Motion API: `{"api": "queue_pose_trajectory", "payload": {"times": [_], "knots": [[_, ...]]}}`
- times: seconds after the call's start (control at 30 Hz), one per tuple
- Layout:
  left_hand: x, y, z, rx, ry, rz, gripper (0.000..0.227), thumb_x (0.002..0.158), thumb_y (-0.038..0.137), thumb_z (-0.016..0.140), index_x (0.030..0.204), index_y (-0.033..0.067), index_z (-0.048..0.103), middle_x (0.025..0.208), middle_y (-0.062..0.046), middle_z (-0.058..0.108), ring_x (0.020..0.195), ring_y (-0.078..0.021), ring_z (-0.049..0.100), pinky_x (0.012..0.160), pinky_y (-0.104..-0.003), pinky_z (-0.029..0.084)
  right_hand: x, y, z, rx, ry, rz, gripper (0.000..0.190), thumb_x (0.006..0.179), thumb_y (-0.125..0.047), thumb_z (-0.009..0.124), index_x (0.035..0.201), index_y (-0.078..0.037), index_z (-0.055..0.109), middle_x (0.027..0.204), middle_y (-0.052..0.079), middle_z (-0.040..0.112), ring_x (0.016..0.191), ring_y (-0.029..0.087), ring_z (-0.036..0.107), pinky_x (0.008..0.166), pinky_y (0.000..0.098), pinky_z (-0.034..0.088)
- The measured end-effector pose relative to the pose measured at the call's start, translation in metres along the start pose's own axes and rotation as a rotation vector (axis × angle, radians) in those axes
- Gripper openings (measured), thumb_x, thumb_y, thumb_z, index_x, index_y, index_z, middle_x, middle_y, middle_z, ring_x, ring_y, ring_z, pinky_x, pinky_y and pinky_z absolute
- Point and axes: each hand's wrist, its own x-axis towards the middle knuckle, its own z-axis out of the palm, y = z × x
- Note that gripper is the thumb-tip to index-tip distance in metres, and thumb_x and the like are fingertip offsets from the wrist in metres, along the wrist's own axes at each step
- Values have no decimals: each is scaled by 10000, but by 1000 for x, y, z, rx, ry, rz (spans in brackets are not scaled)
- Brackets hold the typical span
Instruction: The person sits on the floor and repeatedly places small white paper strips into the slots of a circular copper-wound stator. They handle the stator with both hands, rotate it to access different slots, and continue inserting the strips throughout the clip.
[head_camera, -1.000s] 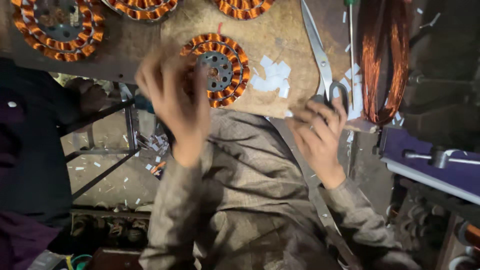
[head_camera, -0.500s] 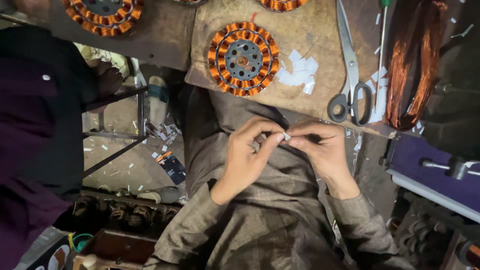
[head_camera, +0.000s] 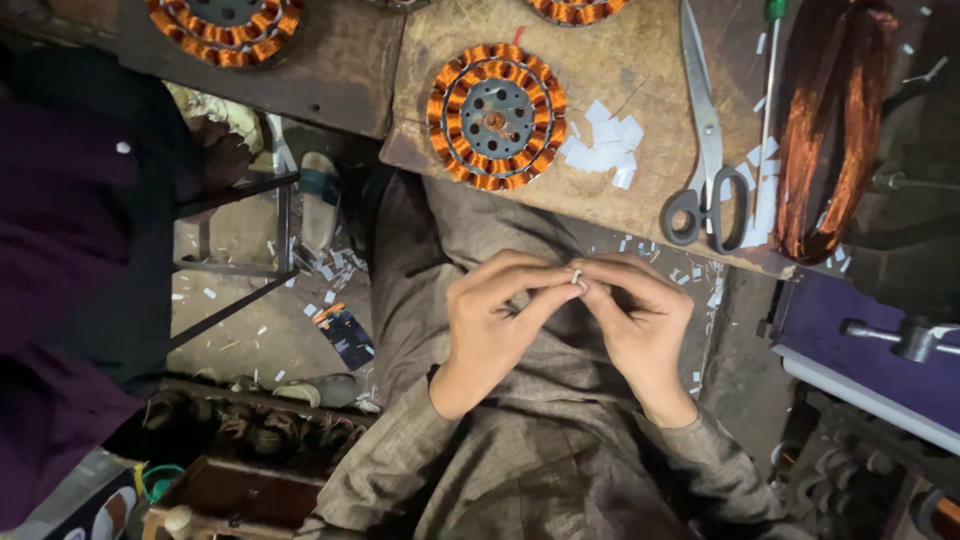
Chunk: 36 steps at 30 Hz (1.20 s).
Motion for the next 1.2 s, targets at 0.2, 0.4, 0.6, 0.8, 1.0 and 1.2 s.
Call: {"api": "queue_pose_trajectory", "payload": {"times": [0.2,0.4,0.6,0.8,1.0,1.2], "knots": [[5,-5,6,-69,-13,-95,124,838,82,842,945,54,786,930,-55,760,835,-168,741,731,-269,566,-1,1,6,53,29,-12,129,916,45,761,1044,37,751,1032,119,751,936,155,703,827,251,565],[58,-6,-22,231,3,213,403,803,288,881,1099,65,720,1128,-88,713,1022,-250,658,898,-385,516,14,1,4,323,102,-21,48,1019,34,661,1063,30,642,990,105,689,886,184,694,843,298,570],[133,-34,-53,883,182,102,404,920,400,835,1080,64,677,1079,-128,573,1055,-347,538,904,-468,394,43,-12,-3,770,173,-8,38,1006,-26,563,1034,-51,562,911,92,654,759,208,692,746,358,616],[122,-6,-45,562,174,217,388,915,310,859,1134,57,662,1135,-117,588,1100,-307,531,963,-436,402,68,-33,1,218,250,4,86,1022,31,682,1105,37,665,1015,88,669,895,193,719,692,286,459],[81,9,-29,292,50,130,385,900,125,867,1178,30,617,1273,-122,641,943,-201,651,854,-292,542,84,-43,-3,-86,187,-461,120,998,93,782,1052,54,683,1049,137,716,1040,252,740,934,323,597],[70,-16,-38,-130,-117,157,407,998,-22,788,1267,20,485,1307,-199,642,1218,-252,670,1034,-321,562,79,-43,-2,-67,77,-640,132,926,99,790,1000,69,685,1052,190,696,1085,355,746,932,409,643]]}}
